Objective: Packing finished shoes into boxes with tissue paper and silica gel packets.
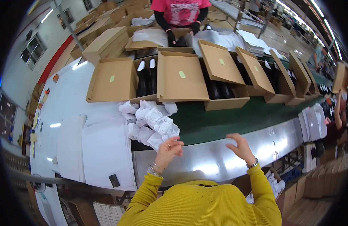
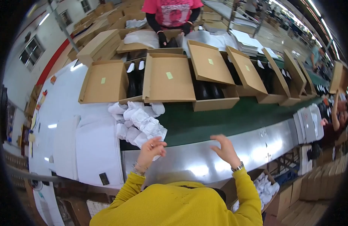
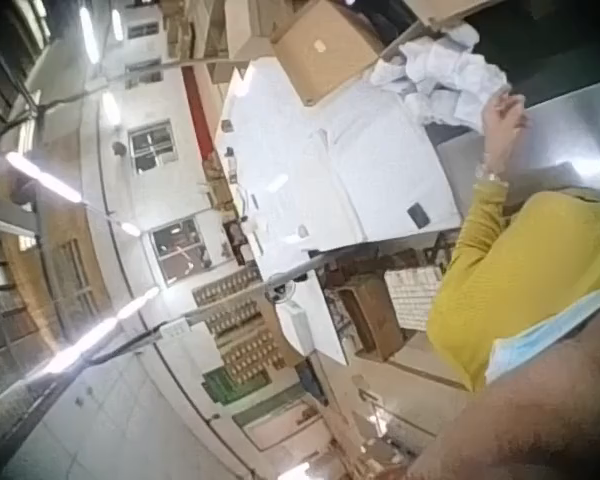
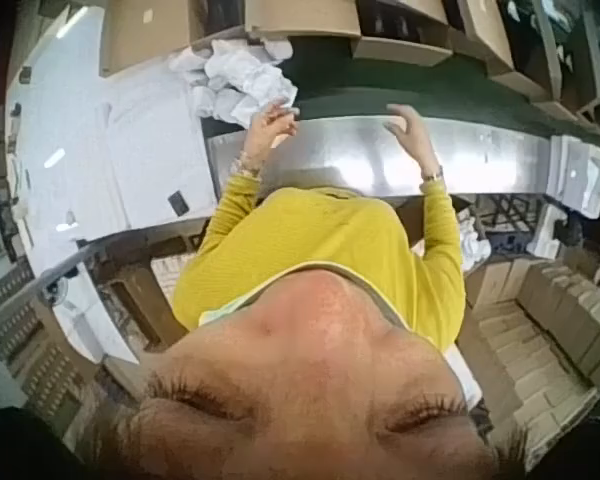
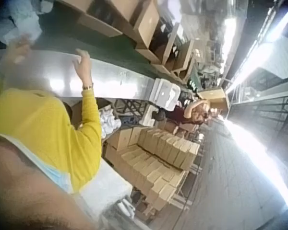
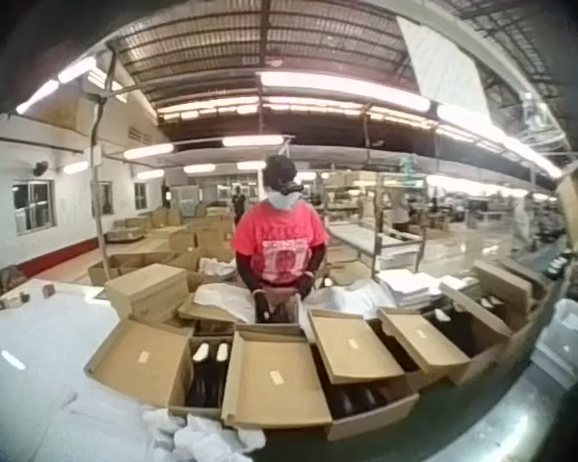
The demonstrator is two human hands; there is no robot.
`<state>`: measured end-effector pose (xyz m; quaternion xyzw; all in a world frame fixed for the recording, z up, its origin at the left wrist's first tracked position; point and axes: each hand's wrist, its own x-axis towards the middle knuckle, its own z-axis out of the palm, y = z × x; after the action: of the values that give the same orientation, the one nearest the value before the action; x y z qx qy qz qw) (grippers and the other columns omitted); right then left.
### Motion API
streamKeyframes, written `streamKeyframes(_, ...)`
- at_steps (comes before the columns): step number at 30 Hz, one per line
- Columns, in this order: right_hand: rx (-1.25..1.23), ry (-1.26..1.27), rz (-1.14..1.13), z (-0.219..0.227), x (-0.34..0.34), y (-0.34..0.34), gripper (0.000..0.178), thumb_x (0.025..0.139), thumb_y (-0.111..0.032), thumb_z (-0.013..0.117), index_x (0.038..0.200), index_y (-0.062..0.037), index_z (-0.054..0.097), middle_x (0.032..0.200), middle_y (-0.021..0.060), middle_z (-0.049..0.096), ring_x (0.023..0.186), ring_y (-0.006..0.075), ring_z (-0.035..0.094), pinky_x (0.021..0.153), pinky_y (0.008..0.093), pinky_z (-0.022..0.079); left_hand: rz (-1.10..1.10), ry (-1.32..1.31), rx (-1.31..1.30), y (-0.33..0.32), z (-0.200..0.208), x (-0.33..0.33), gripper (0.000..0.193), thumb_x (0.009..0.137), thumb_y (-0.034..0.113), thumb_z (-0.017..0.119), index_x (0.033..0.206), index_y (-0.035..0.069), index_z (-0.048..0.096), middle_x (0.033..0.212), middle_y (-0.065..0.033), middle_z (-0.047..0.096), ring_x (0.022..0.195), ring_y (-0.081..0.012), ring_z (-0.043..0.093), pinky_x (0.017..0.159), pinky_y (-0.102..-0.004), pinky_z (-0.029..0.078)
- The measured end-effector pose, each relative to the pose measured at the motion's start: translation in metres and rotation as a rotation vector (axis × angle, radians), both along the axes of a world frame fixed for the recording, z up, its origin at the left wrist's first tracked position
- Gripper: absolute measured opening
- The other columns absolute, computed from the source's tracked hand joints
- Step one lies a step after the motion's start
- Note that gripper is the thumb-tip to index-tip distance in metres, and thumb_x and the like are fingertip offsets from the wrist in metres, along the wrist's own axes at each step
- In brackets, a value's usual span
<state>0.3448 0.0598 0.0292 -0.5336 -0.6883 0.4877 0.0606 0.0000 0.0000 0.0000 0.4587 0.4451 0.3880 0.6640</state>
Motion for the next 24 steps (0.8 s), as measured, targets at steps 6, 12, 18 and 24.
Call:
streamKeyframes(6, 1.114, -0.319, -0.042, -0.020, -0.085, 0.131, 0.075, 0.064, -0.008, 0.074, 0.131, -0.0094, 0.040, 0.126, 0.0142, 0.045, 0.121, 0.0330, 0.039, 0.105, 0.0506, 0.024, 0.549, -0.520, -0.018, 0.078, 0.012, -0.026, 0.056, 0.086, -0.001, 0.054, 0.136, 0.003, 0.030, 0.117, -0.0185, 0.054, 0.093, -0.0274, 0.061, 0.079, -0.0384, 0.053)
streamKeyframes(12, 1.196, -0.288, 0.026, -0.105, -0.094, 0.227, 0.035, 0.059, -0.019, 0.076, 0.087, -0.0098, 0.056, 0.092, 0.0074, 0.055, 0.107, 0.0301, 0.047, 0.104, 0.0566, 0.021, 0.603, -0.538, -0.011, 0.113, 0.013, -0.017, 0.058, 0.087, -0.001, 0.054, 0.138, 0.004, 0.027, 0.118, -0.0189, 0.053, 0.093, -0.0279, 0.061, 0.080, -0.0389, 0.053)
streamKeyframes(18, 0.886, -0.389, -0.135, -0.105, -0.079, 0.318, 0.032, 0.073, -0.034, 0.070, 0.091, -0.0096, 0.062, 0.089, 0.0105, 0.065, 0.094, 0.0326, 0.058, 0.090, 0.0476, 0.035, 0.537, -0.483, 0.006, 0.113, 0.020, -0.001, 0.049, 0.088, 0.001, 0.055, 0.133, 0.003, 0.036, 0.114, -0.0164, 0.057, 0.091, -0.0239, 0.062, 0.079, -0.0359, 0.053)
streamKeyframes(24, 1.198, -0.007, -0.027, -0.081, -0.117, 0.212, 0.061, 0.074, -0.009, 0.068, 0.130, -0.0109, 0.044, 0.131, 0.0174, 0.040, 0.123, 0.0380, 0.036, 0.105, 0.0527, 0.024, 0.693, -0.375, 0.022, 0.030, 0.017, -0.024, 0.046, 0.088, 0.005, 0.055, 0.132, 0.003, 0.040, 0.114, -0.0139, 0.058, 0.090, -0.0199, 0.061, 0.078, -0.0313, 0.052)
